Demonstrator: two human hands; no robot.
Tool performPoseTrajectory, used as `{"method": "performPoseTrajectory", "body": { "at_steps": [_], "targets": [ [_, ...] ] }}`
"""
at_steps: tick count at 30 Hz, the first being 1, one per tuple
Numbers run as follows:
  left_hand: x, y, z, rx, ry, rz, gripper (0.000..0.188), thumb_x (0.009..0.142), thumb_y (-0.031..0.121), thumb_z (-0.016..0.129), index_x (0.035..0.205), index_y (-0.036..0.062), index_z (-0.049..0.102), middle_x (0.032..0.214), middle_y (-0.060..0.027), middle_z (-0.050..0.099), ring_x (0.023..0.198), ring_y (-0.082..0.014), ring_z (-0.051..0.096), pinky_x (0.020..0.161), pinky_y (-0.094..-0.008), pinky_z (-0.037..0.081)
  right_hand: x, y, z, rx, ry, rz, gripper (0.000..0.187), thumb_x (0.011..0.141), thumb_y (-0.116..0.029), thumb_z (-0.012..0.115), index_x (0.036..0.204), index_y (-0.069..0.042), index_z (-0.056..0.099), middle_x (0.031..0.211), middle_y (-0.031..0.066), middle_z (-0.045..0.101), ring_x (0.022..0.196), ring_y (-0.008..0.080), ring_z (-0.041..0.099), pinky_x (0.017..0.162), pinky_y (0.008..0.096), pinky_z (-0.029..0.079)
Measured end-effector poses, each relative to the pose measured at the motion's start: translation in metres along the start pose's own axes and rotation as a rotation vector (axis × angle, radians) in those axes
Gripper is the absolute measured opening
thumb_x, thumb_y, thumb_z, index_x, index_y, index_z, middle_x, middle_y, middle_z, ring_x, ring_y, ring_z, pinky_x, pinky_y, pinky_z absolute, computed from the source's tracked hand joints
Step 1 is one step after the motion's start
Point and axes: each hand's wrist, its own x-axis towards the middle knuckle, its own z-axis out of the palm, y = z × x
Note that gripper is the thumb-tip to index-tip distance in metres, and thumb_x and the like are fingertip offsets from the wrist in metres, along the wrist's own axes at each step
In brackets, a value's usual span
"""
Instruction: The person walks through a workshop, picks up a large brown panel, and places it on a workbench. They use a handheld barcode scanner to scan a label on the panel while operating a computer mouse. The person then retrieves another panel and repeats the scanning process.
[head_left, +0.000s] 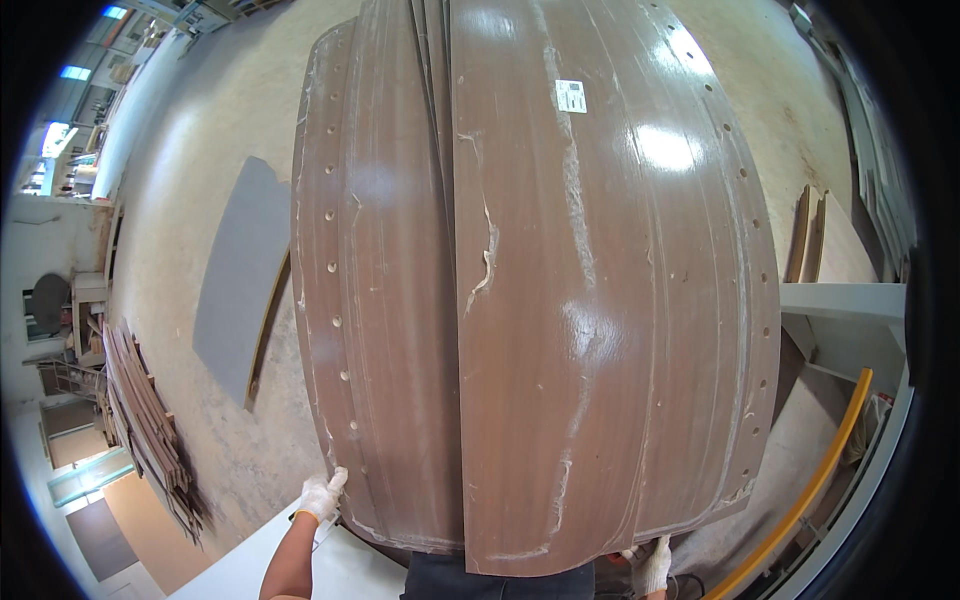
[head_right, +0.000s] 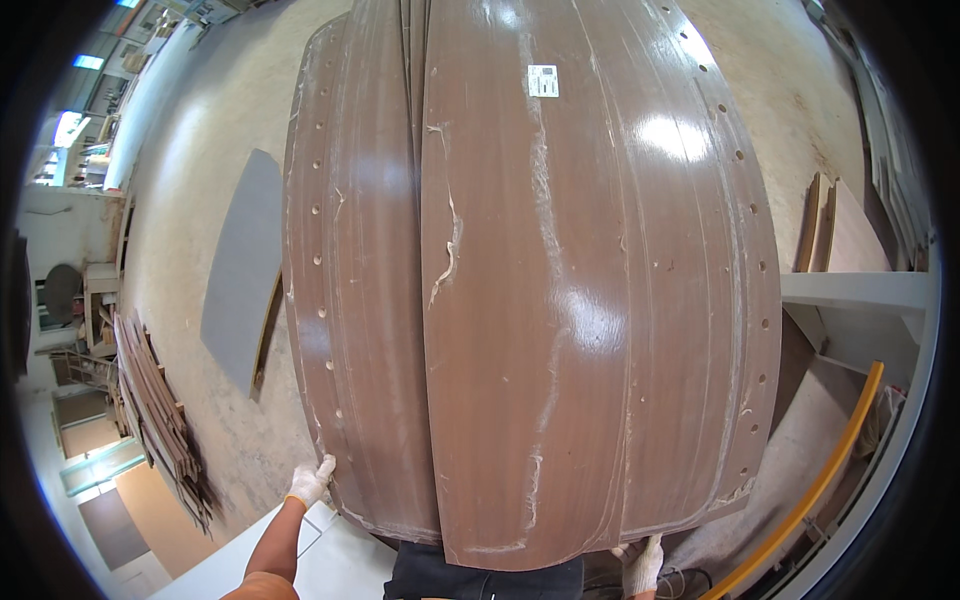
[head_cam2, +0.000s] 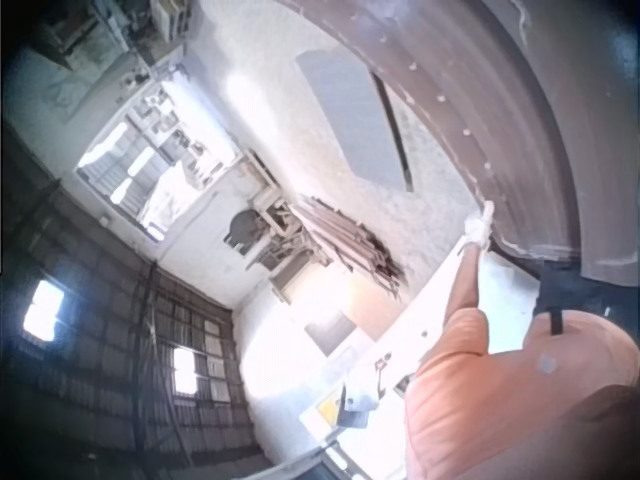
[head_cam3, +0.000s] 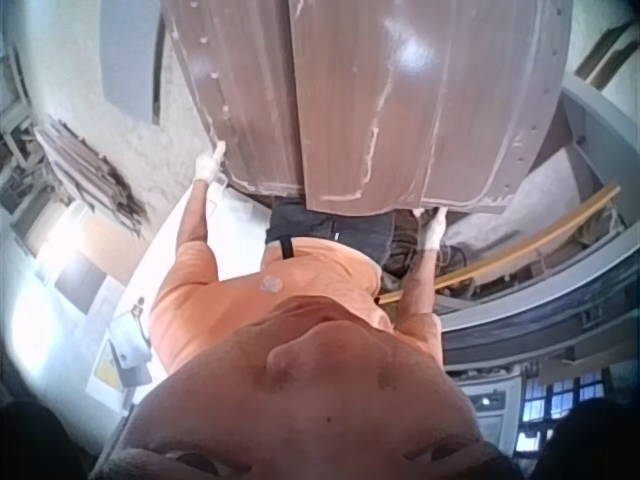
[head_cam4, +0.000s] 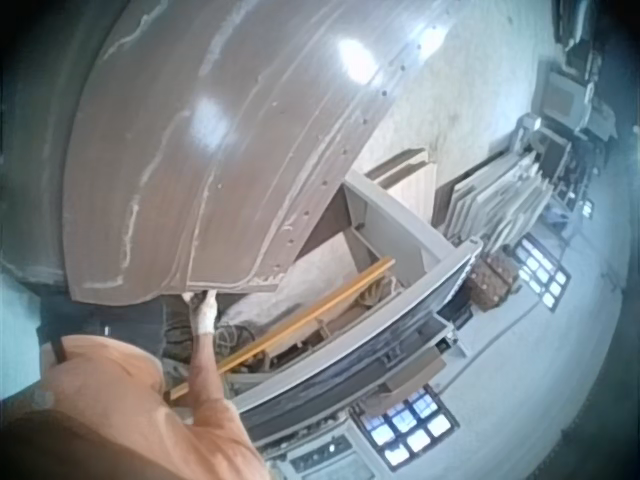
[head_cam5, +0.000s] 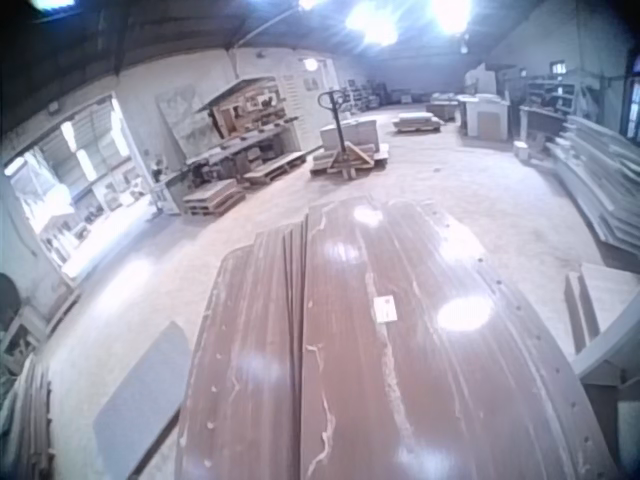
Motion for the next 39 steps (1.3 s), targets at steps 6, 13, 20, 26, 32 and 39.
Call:
{"method": "performPoseTrajectory", "body": {
  "at_steps": [6,13,20,26,32,39],
  "targets": [
    [-0.048,0.08,-0.046,0.316,0.296,0.274,0.065,0.102,0.06,0.065,0.091,-0.0024,0.08,0.091,-0.0285,0.077,0.119,-0.054,0.06,0.111,-0.0553,0.044,-0.049,-0.076,-0.001,-0.752,-0.199,0.135,0.037,0.113,-0.043,0.062,0.118,-0.012,0.081,0.109,0.0125,0.084,0.091,0.0369,0.078,0.088,0.0515,0.064],
    [-0.16,0.21,0.033,-0.162,-0.213,0.654,0.045,0.11,0.053,0.062,0.117,0.0131,0.082,0.129,-0.021,0.075,0.133,-0.0561,0.048,0.12,-0.0557,0.036,-0.108,-0.179,0.155,-1.009,0.069,-0.627,0.029,0.102,-0.022,0.07,0.113,0.004,0.076,0.102,0.0208,0.078,0.096,0.0305,0.078,0.087,0.045,0.061],
    [-0.195,0.198,0.082,-0.298,-0.196,0.523,0.057,0.109,0.061,0.061,0.141,0.0154,0.075,0.138,-0.0328,0.069,0.141,-0.0509,0.053,0.114,-0.0524,0.048,-0.109,-0.169,0.307,-1.158,0.03,-0.962,0.061,0.099,-0.04,0.08,0.141,0.002,0.066,0.128,0.0278,0.075,0.119,0.0434,0.074,0.105,0.0485,0.057],
    [-0.259,0.196,0.082,-0.338,-0.211,0.593,0.053,0.112,0.054,0.059,0.135,0.0092,0.076,0.119,-0.0281,0.077,0.113,-0.0512,0.072,0.101,-0.0552,0.057,-0.097,-0.223,0.329,-0.866,-0.069,-0.84,0.063,0.103,-0.052,0.074,0.129,0.005,0.07,0.114,0.0271,0.077,0.11,0.0436,0.075,0.099,0.048,0.056],
    [-0.32,0.207,0.085,-0.366,-0.136,0.63,0.058,0.109,0.056,0.064,0.107,0.0004,0.081,0.096,-0.0308,0.077,0.1,-0.0534,0.073,0.086,-0.0568,0.057,-0.12,-0.271,0.312,-0.83,-0.114,-0.725,0.061,0.103,-0.053,0.073,0.103,0.008,0.074,0.091,0.0228,0.075,0.086,0.03,0.069,0.084,0.0447,0.054],
    [-0.297,0.192,0.061,-0.603,0.073,0.73,0.068,0.106,0.055,0.072,0.093,-0.0119,0.076,0.086,-0.0292,0.078,0.078,-0.0387,0.075,0.078,-0.0529,0.056,-0.202,-0.235,0.28,-0.802,-0.048,-0.897,0.067,0.099,-0.06,0.073,0.109,0.007,0.078,0.115,0.0343,0.076,0.114,0.0488,0.072,0.101,0.0539,0.054]
  ]
}}
